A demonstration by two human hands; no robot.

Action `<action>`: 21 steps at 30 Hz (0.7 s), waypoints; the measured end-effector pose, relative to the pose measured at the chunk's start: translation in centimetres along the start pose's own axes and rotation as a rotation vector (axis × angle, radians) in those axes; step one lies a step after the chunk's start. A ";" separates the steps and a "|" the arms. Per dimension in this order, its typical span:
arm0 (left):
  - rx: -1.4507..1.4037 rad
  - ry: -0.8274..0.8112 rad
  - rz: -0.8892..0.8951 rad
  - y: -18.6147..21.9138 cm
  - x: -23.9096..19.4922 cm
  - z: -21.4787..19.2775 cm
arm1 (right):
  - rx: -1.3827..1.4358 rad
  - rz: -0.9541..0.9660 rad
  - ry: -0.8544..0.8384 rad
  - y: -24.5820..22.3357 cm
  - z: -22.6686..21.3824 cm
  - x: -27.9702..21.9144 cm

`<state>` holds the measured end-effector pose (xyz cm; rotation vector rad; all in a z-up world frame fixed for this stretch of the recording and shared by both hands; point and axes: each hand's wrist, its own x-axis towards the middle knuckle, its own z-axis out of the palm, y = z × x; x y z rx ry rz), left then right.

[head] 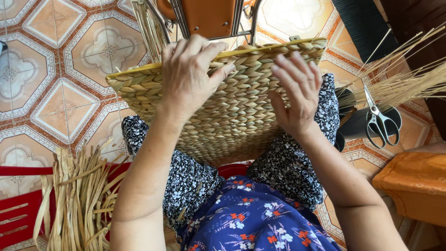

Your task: The person uses scissors to trim the excess woven fibers along the edges of a large mat. They systematically cut the protruding strands to create a clean, even border and then smooth the surface with their hands.

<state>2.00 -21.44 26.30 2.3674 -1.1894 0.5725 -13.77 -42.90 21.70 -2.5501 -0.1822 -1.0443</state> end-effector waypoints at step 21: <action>-0.110 0.073 -0.119 5.5 4.7 4.0 | -0.336 0.050 -0.132 0.1 1.1 2.0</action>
